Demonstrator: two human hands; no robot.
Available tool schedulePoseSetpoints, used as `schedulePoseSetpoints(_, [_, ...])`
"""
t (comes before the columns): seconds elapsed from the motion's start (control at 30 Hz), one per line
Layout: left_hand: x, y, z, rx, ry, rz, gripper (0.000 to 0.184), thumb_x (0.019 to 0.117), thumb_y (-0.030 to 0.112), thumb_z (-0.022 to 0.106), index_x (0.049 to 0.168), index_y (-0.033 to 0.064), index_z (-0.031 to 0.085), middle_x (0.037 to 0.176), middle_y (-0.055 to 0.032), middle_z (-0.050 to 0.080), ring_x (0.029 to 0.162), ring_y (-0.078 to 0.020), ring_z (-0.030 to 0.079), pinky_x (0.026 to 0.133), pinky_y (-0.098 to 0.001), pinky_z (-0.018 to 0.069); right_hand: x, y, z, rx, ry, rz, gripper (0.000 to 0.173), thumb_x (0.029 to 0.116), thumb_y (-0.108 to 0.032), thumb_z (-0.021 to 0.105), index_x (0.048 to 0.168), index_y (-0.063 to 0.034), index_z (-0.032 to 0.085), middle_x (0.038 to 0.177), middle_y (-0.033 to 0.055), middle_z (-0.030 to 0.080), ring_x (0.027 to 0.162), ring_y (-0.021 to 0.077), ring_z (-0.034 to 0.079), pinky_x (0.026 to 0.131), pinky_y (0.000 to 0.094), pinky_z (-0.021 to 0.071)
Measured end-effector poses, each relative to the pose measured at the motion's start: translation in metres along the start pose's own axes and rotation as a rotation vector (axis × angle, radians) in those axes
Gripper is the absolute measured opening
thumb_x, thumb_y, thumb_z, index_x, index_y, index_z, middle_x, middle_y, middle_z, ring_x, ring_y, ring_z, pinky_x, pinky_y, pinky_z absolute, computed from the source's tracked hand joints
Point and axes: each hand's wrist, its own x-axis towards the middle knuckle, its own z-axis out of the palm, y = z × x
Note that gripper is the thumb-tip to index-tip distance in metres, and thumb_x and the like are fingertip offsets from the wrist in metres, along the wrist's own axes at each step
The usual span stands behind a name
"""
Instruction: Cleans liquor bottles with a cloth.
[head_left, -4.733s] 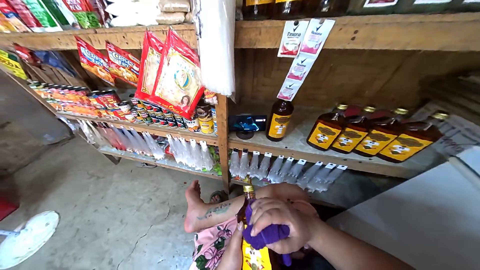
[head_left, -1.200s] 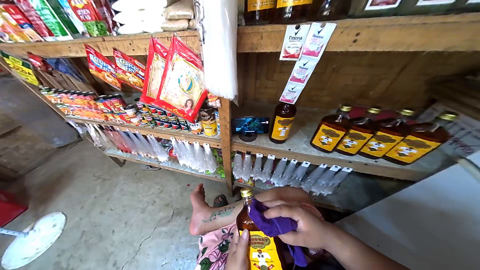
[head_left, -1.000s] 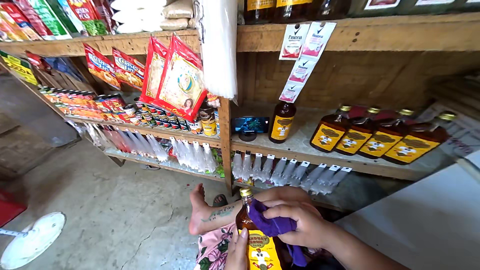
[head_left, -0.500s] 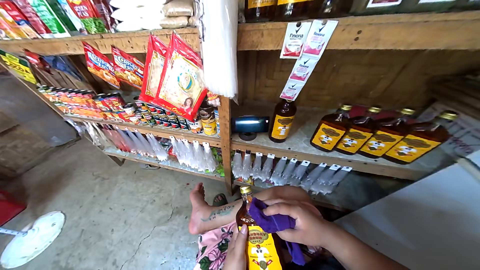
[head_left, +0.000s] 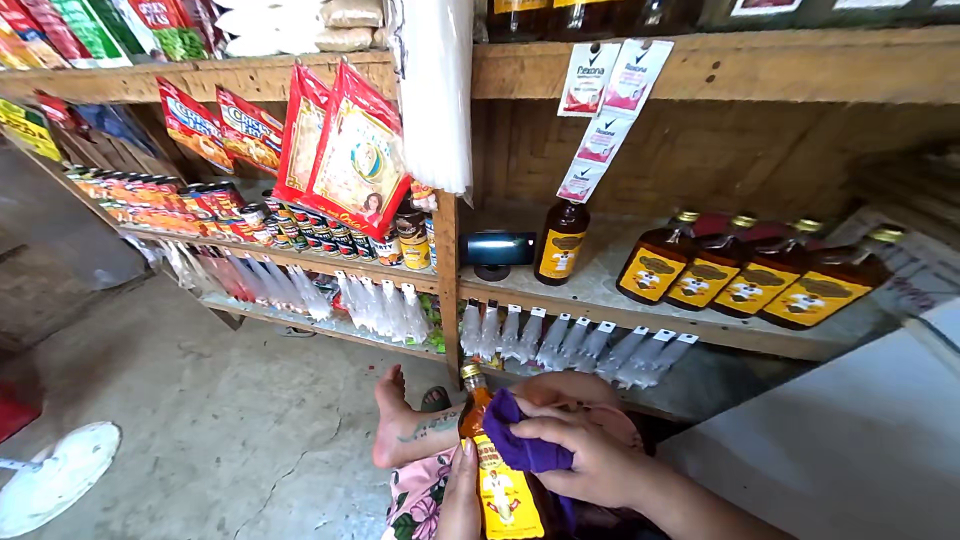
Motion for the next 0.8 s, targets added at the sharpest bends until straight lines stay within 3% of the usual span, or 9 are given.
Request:
schedulePoseSetpoints(0.07, [0.001,0.002,0.002,-0.064,0.032,-0.034,0.061,0.1096,0.051,0.019,0.137,0.0076,0.051,0.112,-0.0134,0.072,0.103,-0.0223,0.072,0.091,-0.0429,0.0604,0.000,-0.001,0.004,-0.009,-0.066,-0.028,0.044,0.0870,-0.011,0.071,0.131,-0.0101,0.068,0.151,0.0207,0.051,0.136,0.0220,0.055,0.108,0.0335,0.0497])
schedulePoseSetpoints(0.13, [0.001,0.008,0.007,-0.138,0.058,-0.077,0.070,0.1074,0.058,0.014,0.125,0.0093,0.061,0.106,-0.0117,0.074,0.099,-0.0217,0.073,0.086,-0.0428,0.0612,0.000,-0.002,0.006,-0.037,-0.130,-0.116,0.042,0.0885,-0.012,0.069,0.130,-0.0108,0.069,0.150,0.0183,0.053,0.139,0.0238,0.052,0.112,0.0362,0.0461])
schedulePoseSetpoints(0.3, [0.002,0.011,0.003,-0.249,0.048,-0.032,0.066,0.1078,0.055,0.013,0.116,0.0130,0.064,0.100,-0.0045,0.075,0.094,-0.0138,0.072,0.083,-0.0346,0.0605,0.002,-0.008,0.008,0.022,-0.334,-0.379,0.030,0.0951,-0.019,0.065,0.123,-0.0089,0.070,0.133,0.0174,0.065,0.146,0.0394,0.040,0.125,0.0530,0.0266])
schedulePoseSetpoints(0.4, [0.002,0.012,0.007,-0.312,0.094,0.006,0.055,0.1104,0.044,0.016,0.111,0.0134,0.062,0.094,-0.0016,0.074,0.090,-0.0099,0.072,0.082,-0.0303,0.0605,0.004,-0.014,0.010,0.062,-0.442,-0.452,0.030,0.0964,-0.022,0.062,0.122,-0.0091,0.071,0.124,0.0167,0.069,0.144,0.0378,0.043,0.125,0.0576,0.0199])
schedulePoseSetpoints(0.5, [-0.001,0.014,0.008,-0.329,0.044,-0.012,0.056,0.1105,0.043,0.014,0.109,0.0136,0.063,0.094,-0.0025,0.075,0.090,-0.0098,0.072,0.081,-0.0292,0.0604,0.005,-0.016,0.009,0.000,-0.429,-0.500,0.028,0.0977,-0.026,0.062,0.121,-0.0140,0.072,0.123,0.0124,0.070,0.140,0.0317,0.049,0.125,0.0547,0.0210])
schedulePoseSetpoints(0.63, [-0.005,0.011,0.005,-0.190,-0.041,-0.088,0.063,0.1087,0.047,0.012,0.104,0.0138,0.066,0.090,-0.0022,0.075,0.086,-0.0103,0.072,0.078,-0.0300,0.0601,0.007,-0.009,0.003,-0.056,-0.348,-0.544,0.022,0.1017,-0.021,0.056,0.118,-0.0169,0.071,0.127,0.0074,0.069,0.141,0.0253,0.049,0.125,0.0500,0.0219])
schedulePoseSetpoints(0.8, [-0.006,0.010,0.003,-0.062,-0.137,-0.085,0.059,0.1091,0.045,0.015,0.116,0.0119,0.063,0.100,-0.0027,0.075,0.097,-0.0117,0.071,0.088,-0.0337,0.0595,0.009,0.005,-0.001,-0.178,-0.154,-0.577,0.024,0.1021,-0.022,0.055,0.122,-0.0187,0.069,0.131,0.0036,0.067,0.142,0.0222,0.047,0.125,0.0434,0.0253])
